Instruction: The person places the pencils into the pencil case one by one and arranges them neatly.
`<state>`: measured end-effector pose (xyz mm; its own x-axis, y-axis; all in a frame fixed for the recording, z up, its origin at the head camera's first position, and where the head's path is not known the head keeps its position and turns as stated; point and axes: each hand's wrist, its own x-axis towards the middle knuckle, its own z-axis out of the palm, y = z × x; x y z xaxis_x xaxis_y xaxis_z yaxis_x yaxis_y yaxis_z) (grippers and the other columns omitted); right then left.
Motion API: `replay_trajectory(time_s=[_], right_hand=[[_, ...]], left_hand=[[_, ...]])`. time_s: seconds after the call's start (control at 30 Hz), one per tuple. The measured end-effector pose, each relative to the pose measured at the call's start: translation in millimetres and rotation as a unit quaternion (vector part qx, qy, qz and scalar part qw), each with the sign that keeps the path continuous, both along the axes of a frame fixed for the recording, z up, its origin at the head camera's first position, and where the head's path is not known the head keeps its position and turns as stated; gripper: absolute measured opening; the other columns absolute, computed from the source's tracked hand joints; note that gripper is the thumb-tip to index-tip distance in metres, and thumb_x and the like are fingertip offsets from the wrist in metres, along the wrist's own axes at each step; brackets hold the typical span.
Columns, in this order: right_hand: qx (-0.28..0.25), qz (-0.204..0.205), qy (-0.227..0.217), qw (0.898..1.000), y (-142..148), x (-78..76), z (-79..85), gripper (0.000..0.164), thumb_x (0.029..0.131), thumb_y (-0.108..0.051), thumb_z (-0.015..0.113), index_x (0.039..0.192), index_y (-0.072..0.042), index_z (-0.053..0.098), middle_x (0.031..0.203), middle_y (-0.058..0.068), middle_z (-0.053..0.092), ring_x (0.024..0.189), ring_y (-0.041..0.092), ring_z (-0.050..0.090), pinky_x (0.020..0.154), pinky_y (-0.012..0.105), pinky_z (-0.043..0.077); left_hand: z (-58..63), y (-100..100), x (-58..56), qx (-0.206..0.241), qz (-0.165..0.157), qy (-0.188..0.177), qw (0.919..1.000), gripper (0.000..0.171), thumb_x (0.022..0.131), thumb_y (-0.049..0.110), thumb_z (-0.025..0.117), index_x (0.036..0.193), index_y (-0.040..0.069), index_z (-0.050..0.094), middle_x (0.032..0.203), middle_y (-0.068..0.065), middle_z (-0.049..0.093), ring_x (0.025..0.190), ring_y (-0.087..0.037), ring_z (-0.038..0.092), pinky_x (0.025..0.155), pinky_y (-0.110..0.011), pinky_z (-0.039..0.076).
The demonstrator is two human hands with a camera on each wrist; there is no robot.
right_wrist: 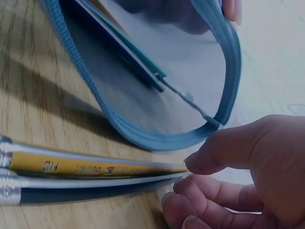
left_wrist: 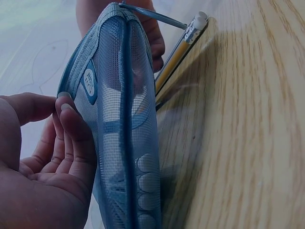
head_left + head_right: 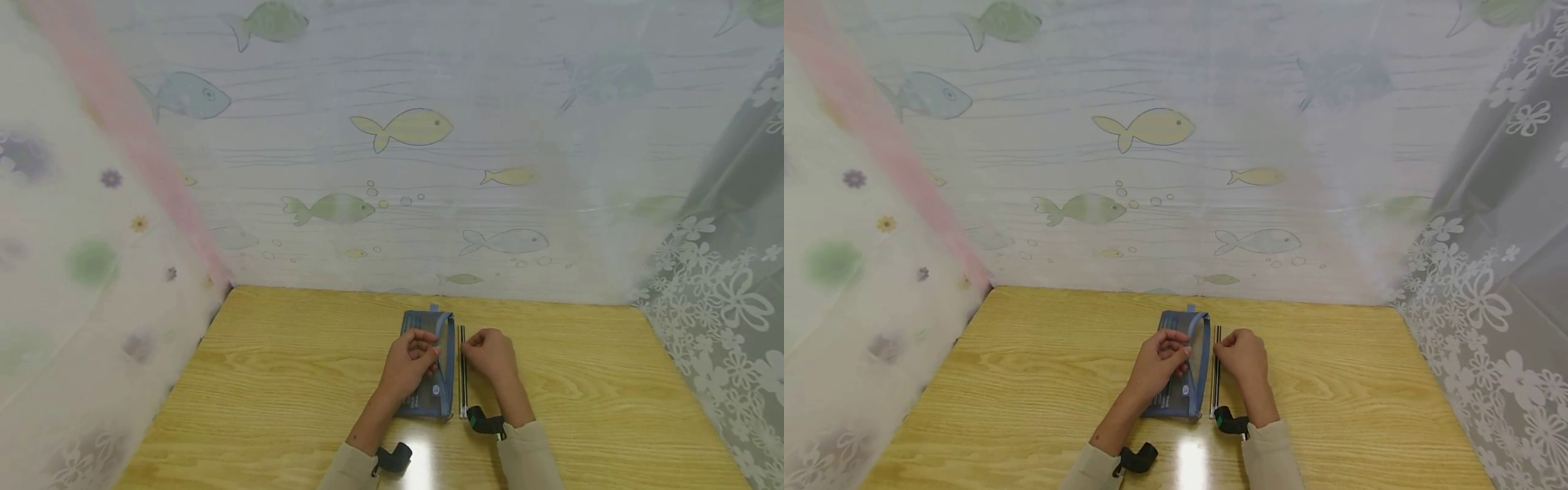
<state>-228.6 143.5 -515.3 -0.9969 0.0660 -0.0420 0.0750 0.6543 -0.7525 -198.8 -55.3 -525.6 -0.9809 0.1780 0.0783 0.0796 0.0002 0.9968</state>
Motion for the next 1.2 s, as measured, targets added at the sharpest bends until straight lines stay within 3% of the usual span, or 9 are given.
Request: replay_trajectory(time_s=[0.2, 0.37, 0.63, 0.73, 1.0, 1.2], right_hand=[[0.023, -0.009, -0.025, 0.999, 1.6, 0.9, -0.5, 0.018, 0.087, -0.019, 0.077, 0.082, -0.002, 0.079, 0.074, 0.006, 0.073, 0.065, 0.020, 0.064, 0.057, 0.033, 0.051], [0.035, -0.015, -0.026, 0.999, 0.6, 2.1, -2.3, 0.021, 0.086, -0.019, 0.077, 0.071, -0.005, 0.077, 0.068, 0.003, 0.070, 0.059, 0.018, 0.059, 0.051, 0.030, 0.046], [0.078, -0.042, -0.045, 0.995, -4.4, 3.5, 0.5, 0.039, 0.083, -0.023, 0.074, 0.049, -0.015, 0.056, 0.050, -0.005, 0.049, 0.046, 0.014, 0.044, 0.041, 0.027, 0.032], [0.106, -0.050, -0.052, 0.992, -4.8, 4.0, 1.3, 0.040, 0.083, -0.024, 0.074, 0.051, -0.016, 0.051, 0.051, -0.003, 0.047, 0.047, 0.016, 0.044, 0.040, 0.028, 0.031], [0.132, -0.050, -0.061, 0.988, -2.2, 3.9, 0.7, 0.032, 0.084, -0.027, 0.075, 0.063, -0.011, 0.057, 0.061, 0.004, 0.057, 0.053, 0.021, 0.052, 0.041, 0.033, 0.038], [0.109, -0.026, -0.059, 0.992, 1.2, 5.5, 6.1, 0.039, 0.084, -0.026, 0.073, 0.052, -0.016, 0.053, 0.053, -0.003, 0.049, 0.049, 0.016, 0.045, 0.042, 0.028, 0.032]], left_hand=[[0.0, -0.1, 0.1, 0.000, 0.001, 0.001, 1.0000, 0.024, 0.102, 0.002, 0.069, 0.123, -0.008, 0.063, 0.096, -0.017, 0.068, 0.071, -0.014, 0.065, 0.062, -0.021, 0.056], [-0.3, -0.4, 0.5, -0.002, 0.001, 0.001, 1.0000, 0.024, 0.102, 0.004, 0.070, 0.123, -0.007, 0.063, 0.096, -0.017, 0.068, 0.071, -0.014, 0.066, 0.063, -0.022, 0.056], [1.2, -0.5, 0.2, -0.002, 0.001, 0.000, 1.0000, 0.026, 0.102, 0.004, 0.070, 0.124, -0.009, 0.062, 0.096, -0.017, 0.068, 0.071, -0.014, 0.065, 0.063, -0.021, 0.056], [1.2, -0.6, 0.1, -0.002, 0.001, -0.002, 1.0000, 0.025, 0.102, 0.002, 0.069, 0.124, -0.009, 0.062, 0.095, -0.016, 0.068, 0.071, -0.014, 0.065, 0.063, -0.021, 0.056], [-0.2, -0.4, -0.2, -0.007, 0.005, -0.003, 1.0000, 0.021, 0.101, -0.001, 0.069, 0.121, -0.006, 0.064, 0.093, -0.013, 0.068, 0.070, -0.014, 0.065, 0.062, -0.021, 0.056], [-0.3, 0.2, -0.7, -0.005, 0.003, 0.000, 1.0000, 0.024, 0.102, 0.001, 0.069, 0.123, -0.009, 0.063, 0.094, -0.015, 0.068, 0.070, -0.013, 0.065, 0.062, -0.020, 0.056]])
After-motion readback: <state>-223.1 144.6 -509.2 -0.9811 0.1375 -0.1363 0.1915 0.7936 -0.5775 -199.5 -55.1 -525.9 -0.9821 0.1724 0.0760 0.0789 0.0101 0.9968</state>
